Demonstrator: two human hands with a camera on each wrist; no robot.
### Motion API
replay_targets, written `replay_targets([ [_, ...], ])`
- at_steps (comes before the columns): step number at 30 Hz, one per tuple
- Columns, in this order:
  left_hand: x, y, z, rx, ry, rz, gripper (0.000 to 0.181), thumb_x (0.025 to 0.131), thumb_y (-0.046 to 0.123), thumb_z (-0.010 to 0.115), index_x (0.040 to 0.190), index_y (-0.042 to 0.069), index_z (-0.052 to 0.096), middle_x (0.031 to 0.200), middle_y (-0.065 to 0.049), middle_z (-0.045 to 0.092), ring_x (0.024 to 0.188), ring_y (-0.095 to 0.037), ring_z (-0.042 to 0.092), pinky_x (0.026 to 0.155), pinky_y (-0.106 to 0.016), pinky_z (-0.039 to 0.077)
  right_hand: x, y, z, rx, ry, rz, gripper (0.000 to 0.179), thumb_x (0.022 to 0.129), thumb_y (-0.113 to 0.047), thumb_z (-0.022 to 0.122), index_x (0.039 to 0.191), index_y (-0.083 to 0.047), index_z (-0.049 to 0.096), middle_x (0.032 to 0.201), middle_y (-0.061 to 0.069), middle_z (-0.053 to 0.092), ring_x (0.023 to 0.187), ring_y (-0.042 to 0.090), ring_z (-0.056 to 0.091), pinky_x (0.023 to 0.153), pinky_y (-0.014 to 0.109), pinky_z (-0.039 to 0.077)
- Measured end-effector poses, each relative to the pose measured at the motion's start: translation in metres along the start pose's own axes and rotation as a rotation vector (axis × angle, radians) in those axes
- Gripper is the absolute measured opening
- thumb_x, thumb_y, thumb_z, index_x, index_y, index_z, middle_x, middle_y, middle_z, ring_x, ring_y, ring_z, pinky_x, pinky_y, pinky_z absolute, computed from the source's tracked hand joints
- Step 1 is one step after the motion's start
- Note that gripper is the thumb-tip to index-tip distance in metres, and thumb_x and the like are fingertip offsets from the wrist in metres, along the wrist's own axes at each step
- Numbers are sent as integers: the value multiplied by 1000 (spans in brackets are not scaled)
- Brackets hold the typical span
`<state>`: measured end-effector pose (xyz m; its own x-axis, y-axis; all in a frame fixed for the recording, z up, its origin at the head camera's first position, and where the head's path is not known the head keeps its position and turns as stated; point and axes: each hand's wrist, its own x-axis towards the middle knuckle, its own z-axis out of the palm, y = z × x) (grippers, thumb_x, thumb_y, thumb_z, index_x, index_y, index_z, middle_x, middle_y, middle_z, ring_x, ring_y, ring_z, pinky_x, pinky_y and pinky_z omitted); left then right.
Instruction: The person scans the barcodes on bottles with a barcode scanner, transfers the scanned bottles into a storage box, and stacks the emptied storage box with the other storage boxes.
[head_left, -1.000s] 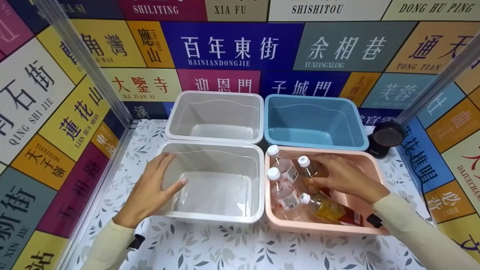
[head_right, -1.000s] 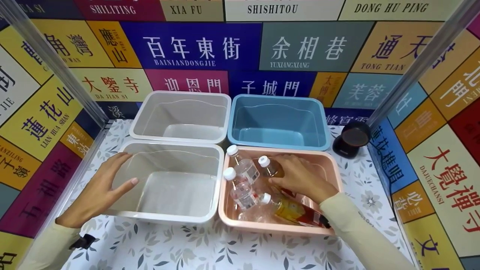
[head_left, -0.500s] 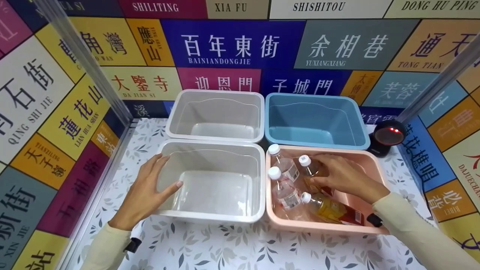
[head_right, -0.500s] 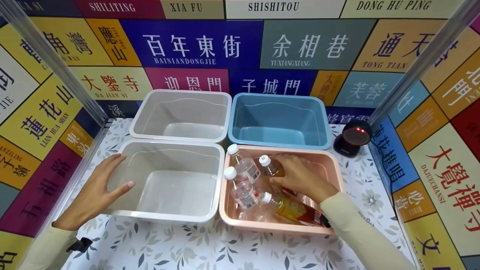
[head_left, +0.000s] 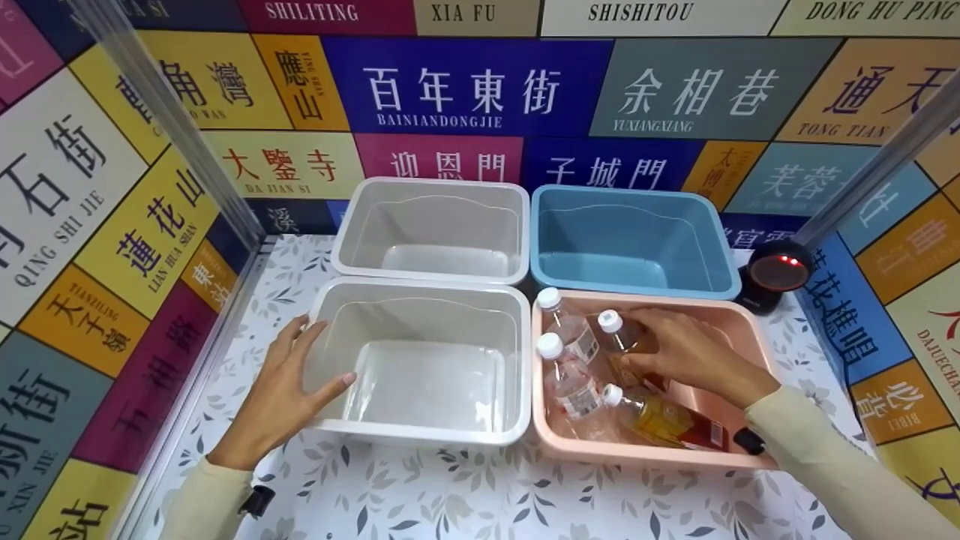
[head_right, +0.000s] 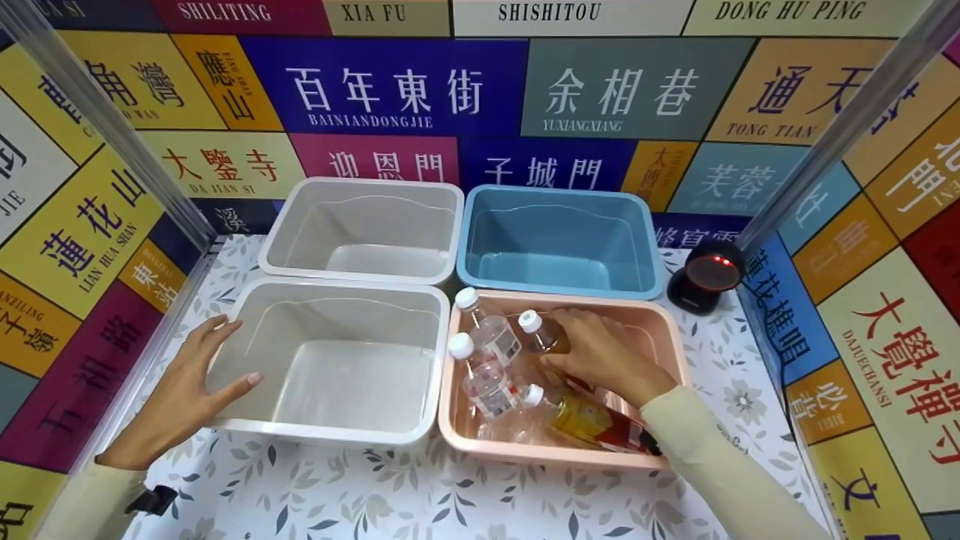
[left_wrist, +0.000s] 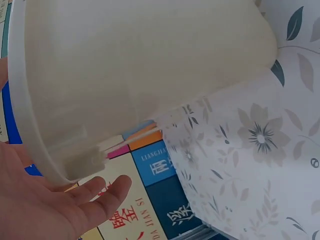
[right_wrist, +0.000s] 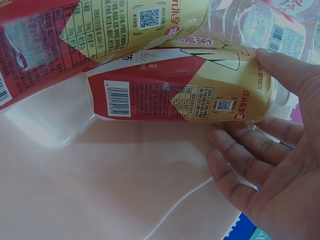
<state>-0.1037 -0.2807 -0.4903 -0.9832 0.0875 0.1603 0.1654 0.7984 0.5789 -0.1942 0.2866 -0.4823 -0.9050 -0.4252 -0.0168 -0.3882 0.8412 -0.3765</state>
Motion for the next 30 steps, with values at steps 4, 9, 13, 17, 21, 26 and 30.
replay_targets([
  [4,-2,-5,1,-17,-23,-29,98,85,64,71,161,20,28,166,-14,17,147,-43,24,108,-72,30,0,0,0,-15,0,12,73,79,-52,83,142,-27,57,125,-6,65,93,14,63,82,43,58],
  [9,-6,-11,4,-42,-30,-48,103,84,62,72,163,19,20,167,-15,13,144,-46,29,107,-71,32,0,0,0,-21,3,15,72,78,-52,84,140,-27,58,119,-7,66,90,14,63,80,41,58],
  [13,-10,-15,5,-65,-29,-44,108,84,60,75,163,20,14,166,-15,14,141,-42,34,106,-70,34,0,0,1,-5,0,21,71,79,-50,84,140,-27,58,119,-8,66,90,14,63,80,41,58],
  [17,-13,-18,6,-89,-39,-45,112,83,58,76,164,18,10,165,-15,15,135,-40,39,103,-71,37,0,-1,2,10,-2,22,70,78,-50,84,140,-28,58,119,-8,65,91,14,62,81,40,58],
  [21,-14,-20,7,-115,-48,-40,114,83,56,78,164,18,8,164,-15,17,132,-39,41,101,-71,39,0,0,2,-5,8,18,71,78,-51,85,139,-27,59,118,-8,66,91,14,63,80,40,58],
  [26,-16,-24,8,-159,-43,-21,115,82,50,82,164,17,8,165,-16,18,139,-38,35,109,-67,32,1,0,3,-14,15,6,72,77,-49,86,139,-25,59,124,-5,66,95,14,64,84,43,59],
  [30,-19,-27,8,-178,-48,-30,116,82,48,82,164,18,6,165,-17,18,140,-39,33,110,-69,30,1,0,3,5,4,2,71,78,-46,86,140,-25,58,124,-6,65,96,14,64,85,42,59],
])
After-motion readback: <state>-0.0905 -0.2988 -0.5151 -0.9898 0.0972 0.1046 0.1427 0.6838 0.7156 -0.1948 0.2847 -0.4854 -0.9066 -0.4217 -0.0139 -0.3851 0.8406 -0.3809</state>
